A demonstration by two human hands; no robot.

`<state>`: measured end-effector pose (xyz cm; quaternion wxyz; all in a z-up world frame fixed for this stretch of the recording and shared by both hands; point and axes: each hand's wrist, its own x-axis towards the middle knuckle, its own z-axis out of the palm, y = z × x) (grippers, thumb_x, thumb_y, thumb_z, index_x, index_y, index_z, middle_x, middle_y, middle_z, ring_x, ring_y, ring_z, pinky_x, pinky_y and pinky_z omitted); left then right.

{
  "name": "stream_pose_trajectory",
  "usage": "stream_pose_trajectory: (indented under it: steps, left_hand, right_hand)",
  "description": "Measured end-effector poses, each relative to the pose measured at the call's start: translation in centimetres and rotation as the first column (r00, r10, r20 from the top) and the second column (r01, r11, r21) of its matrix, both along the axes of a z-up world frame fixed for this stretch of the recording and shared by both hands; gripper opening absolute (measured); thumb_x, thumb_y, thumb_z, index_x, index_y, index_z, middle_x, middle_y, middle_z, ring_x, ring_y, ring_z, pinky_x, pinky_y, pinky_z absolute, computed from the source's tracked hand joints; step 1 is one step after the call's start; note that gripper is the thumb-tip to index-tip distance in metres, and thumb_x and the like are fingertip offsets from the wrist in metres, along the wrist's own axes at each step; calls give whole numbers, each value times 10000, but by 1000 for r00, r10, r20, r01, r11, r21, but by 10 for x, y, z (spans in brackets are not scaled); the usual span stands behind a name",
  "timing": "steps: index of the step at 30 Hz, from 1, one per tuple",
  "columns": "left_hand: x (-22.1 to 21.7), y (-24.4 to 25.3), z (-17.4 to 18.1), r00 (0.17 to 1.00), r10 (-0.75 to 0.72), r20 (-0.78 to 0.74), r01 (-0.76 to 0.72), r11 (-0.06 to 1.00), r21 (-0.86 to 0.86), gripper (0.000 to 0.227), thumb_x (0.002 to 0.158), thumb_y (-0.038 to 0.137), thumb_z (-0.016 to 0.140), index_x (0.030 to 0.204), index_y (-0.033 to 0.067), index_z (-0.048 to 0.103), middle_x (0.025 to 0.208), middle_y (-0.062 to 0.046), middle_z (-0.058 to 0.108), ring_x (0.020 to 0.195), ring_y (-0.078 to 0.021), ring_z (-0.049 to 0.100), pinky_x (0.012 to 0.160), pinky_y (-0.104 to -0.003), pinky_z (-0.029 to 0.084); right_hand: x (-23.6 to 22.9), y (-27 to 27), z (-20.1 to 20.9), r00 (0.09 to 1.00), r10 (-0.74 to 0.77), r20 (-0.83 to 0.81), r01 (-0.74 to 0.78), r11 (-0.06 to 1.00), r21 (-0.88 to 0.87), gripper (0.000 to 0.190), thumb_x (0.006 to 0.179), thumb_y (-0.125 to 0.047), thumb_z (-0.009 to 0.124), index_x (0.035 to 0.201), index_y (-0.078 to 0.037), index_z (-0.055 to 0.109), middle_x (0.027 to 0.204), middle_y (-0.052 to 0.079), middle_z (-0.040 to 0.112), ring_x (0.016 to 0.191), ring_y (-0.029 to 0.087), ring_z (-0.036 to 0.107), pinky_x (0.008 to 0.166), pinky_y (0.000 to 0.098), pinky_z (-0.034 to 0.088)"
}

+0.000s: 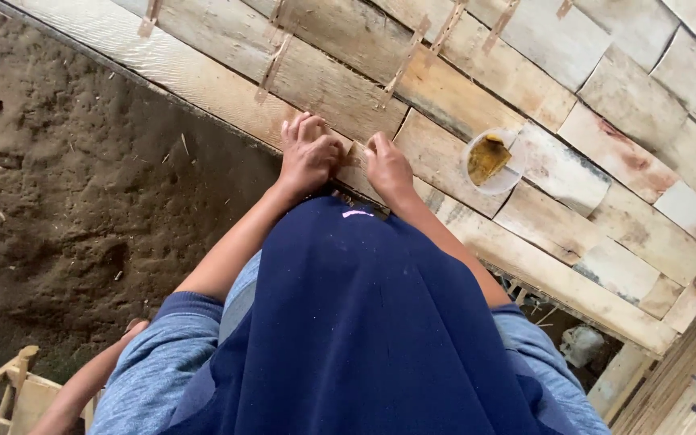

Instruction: The person repeatedly picks up thin wooden strips, applies a brown paste from a small container to the strips, and presses them onto a wooden board. The person works methodically across the board, securing each strip in place.

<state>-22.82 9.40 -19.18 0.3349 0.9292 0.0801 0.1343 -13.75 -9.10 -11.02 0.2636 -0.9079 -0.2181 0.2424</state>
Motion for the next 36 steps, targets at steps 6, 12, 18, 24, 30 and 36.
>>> stream_pose_trajectory:
  steps: [6, 12, 18, 24, 30, 36]
  left_hand:
    - [-4, 3, -12, 999, -28, 35, 29, 1000, -13, 344, 660, 370, 894, 956, 336, 721, 1272, -27, 504, 1387, -369, 336, 1133, -631, 161]
    - [-4, 4, -10, 1000, -31, -1, 31, 999, 15, 305, 721, 218, 837, 960, 361, 712, 1208, 24, 527, 1386, -344, 353, 1130, -674, 194]
    - [-1, 4, -36, 1000, 17, -2, -17, 1000, 3, 315, 737, 223, 806, 969, 333, 622, 1203, 50, 541, 1392, -298, 380, 1147, -619, 208]
    - [4, -4, -12, 996, 89, 18, -89, 996, 7, 306, 741, 335, 851, 894, 285, 591, 1124, 27, 541, 1339, -318, 426, 1114, -618, 243]
    - [11, -11, -22, 989, 137, 46, -142, 981, 135, 364, 668, 362, 895, 811, 260, 576, 1093, 7, 529, 1306, -326, 430, 1087, -605, 262]
    - [11, -13, -19, 989, 128, 69, -140, 969, 204, 406, 644, 370, 909, 835, 236, 576, 1090, -23, 521, 1304, -347, 424, 1079, -621, 255]
  right_hand:
    - [-2, -4, -12, 988, -8, 157, -60, 903, 425, 140, 875, -61, 781, 964, -152, 723, 1049, 78, 565, 1029, 339, 622, 909, 422, 511]
    - [-3, 1, -45, 913, -44, -406, 235, 870, 434, 299, 896, -27, 715, 1169, -147, 743, 834, 43, 674, 739, 111, 668, 619, 262, 607]
    - [-9, 11, -56, 741, -173, -649, 485, 807, 338, 529, 889, -10, 769, 1261, -94, 403, 875, 88, 673, 716, 143, 689, 619, 277, 653]
    - [-1, 15, -78, 849, -228, -477, 358, 912, 202, 420, 821, -139, 817, 1085, -123, 491, 792, 25, 745, 669, 112, 677, 577, 264, 579]
    - [0, 19, -68, 893, -297, -337, 324, 946, 26, 424, 762, -246, 875, 1005, -160, 538, 739, 0, 750, 716, 177, 709, 707, 327, 560]
    - [-8, 33, -28, 954, -236, -183, 196, 957, -212, 425, 772, -307, 872, 996, -168, 539, 946, 142, 735, 1022, 388, 721, 865, 498, 560]
